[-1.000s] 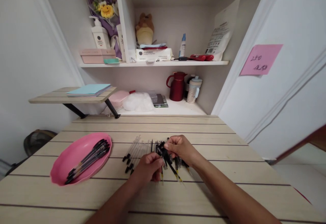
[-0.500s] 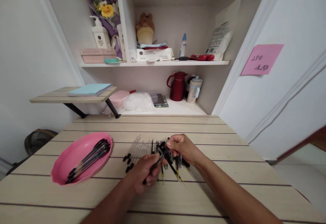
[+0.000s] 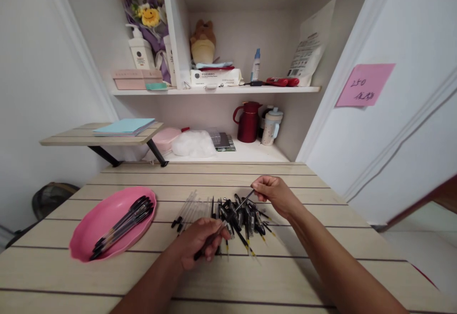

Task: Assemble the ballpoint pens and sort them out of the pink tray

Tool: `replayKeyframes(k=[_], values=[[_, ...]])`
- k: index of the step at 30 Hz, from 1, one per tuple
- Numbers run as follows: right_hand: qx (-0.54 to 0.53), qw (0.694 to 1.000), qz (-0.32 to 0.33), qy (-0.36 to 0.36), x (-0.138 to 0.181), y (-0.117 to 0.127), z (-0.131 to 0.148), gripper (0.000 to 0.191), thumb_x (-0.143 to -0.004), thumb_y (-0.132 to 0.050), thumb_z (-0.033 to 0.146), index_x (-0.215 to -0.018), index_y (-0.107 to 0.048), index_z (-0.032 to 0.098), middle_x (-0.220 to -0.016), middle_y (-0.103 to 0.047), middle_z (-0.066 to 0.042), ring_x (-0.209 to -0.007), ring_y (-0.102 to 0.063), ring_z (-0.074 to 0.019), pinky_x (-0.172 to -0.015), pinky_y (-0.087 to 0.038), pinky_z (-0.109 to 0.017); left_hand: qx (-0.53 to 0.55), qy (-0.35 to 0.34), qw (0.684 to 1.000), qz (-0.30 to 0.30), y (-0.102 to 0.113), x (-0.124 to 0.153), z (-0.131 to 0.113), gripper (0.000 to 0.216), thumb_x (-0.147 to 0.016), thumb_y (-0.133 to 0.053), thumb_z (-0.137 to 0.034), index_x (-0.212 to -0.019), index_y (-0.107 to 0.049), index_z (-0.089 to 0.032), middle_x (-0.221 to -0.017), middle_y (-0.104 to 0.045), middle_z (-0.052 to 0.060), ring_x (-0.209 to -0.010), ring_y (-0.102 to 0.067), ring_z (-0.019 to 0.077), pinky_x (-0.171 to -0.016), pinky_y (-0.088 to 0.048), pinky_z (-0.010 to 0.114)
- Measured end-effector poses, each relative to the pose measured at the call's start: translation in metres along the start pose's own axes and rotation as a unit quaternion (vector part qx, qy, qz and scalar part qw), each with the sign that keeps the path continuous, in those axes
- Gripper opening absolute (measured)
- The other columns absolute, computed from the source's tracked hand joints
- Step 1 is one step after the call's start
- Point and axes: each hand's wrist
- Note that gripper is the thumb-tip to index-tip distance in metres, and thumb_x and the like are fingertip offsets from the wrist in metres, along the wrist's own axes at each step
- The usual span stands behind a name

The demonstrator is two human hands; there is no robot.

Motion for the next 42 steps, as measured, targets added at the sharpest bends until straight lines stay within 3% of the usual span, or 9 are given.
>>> replayKeyframes(k=[4,8,14,17,24,31,42], values=[[0.019,0.998,0.010,-0.054,-0.005,0.011,0.000,0.020,-0.061,-0.067,0.027,-0.068,-0.054,0.014,-0.050,-0.051,0.004,-0.039,-0.044,-0.0037,-0.036,-0.030,-0.015,-0.055,-0.032,0.998,-0.025,0.001,-0.005,0.007,0.041,-0.072,-0.047,-0.050,-0.077,-0.059,-0.011,-0.049,-0.046,-0.005,-0.032,-0.034,0.0026,-0.034,-0.025,0.017],[-0.005,0.996,-0.055,-0.064,-0.009,0.021,-0.002,0.020,-0.061,-0.066,0.020,-0.074,-0.052,0.016,-0.051,-0.049,0.006,-0.039,-0.045,-0.0033,-0.034,-0.031,-0.013,-0.079,-0.035,0.994,-0.061,0.008,-0.008,0.013,0.039,-0.070,-0.050,-0.049,-0.074,-0.058,-0.012,-0.052,-0.049,-0.004,-0.035,-0.038,0.0029,-0.035,-0.026,0.016],[-0.013,0.990,-0.108,-0.084,-0.014,0.046,-0.003,0.020,-0.063,-0.061,0.012,-0.076,-0.048,0.017,-0.054,-0.053,0.003,-0.049,-0.057,-0.0098,-0.048,-0.050,-0.022,-0.059,-0.037,0.991,-0.118,0.010,-0.009,0.010,0.032,-0.068,-0.055,-0.045,-0.072,-0.054,-0.013,-0.054,-0.050,-0.005,-0.036,-0.043,0.0038,-0.036,-0.030,0.016],[-0.001,0.990,-0.101,-0.101,-0.014,0.051,-0.006,0.022,-0.063,-0.060,0.010,-0.078,-0.045,0.018,-0.054,-0.055,0.003,-0.046,-0.057,-0.0099,-0.047,-0.050,-0.022,-0.048,-0.044,0.989,-0.132,0.009,-0.010,0.008,0.032,-0.067,-0.056,-0.045,-0.071,-0.054,-0.013,-0.054,-0.049,-0.005,-0.035,-0.042,0.0036,-0.036,-0.032,0.017],[0.206,0.971,-0.018,-0.118,-0.017,0.035,-0.032,0.019,-0.062,-0.056,0.008,-0.077,-0.048,0.016,-0.044,-0.043,0.009,-0.031,-0.038,-0.0031,-0.032,-0.029,-0.014,-0.086,-0.050,0.987,-0.126,0.009,-0.013,0.013,0.031,-0.068,-0.054,-0.044,-0.071,-0.053,-0.013,-0.052,-0.048,-0.005,-0.034,-0.042,0.0038,-0.034,-0.028,0.016],[0.411,0.903,0.074,-0.096,-0.009,0.030,-0.024,0.025,-0.059,-0.059,0.009,-0.083,-0.056,0.014,-0.074,-0.057,-0.003,-0.046,-0.049,-0.0061,-0.043,-0.039,-0.018,-0.111,-0.037,0.981,-0.154,0.005,-0.013,0.012,0.028,-0.069,-0.052,-0.042,-0.072,-0.050,-0.014,-0.051,-0.048,-0.006,-0.031,-0.043,0.0039,-0.032,-0.028,0.015],[0.463,0.864,0.173,-0.096,0.002,0.028,-0.007,0.042,-0.056,-0.053,0.003,-0.096,-0.058,0.017,-0.093,-0.061,-0.006,-0.048,-0.055,-0.0078,-0.047,-0.039,-0.020,-0.112,-0.030,0.980,-0.159,0.002,-0.013,0.010,0.030,-0.067,-0.054,-0.044,-0.074,-0.047,-0.016,-0.051,-0.051,-0.006,-0.032,-0.047,0.0064,-0.032,-0.030,0.016]])
Point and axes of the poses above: each hand's wrist, its own x-axis away from the middle knuckle, its own y-axis out of the back of the hand, z = x × y
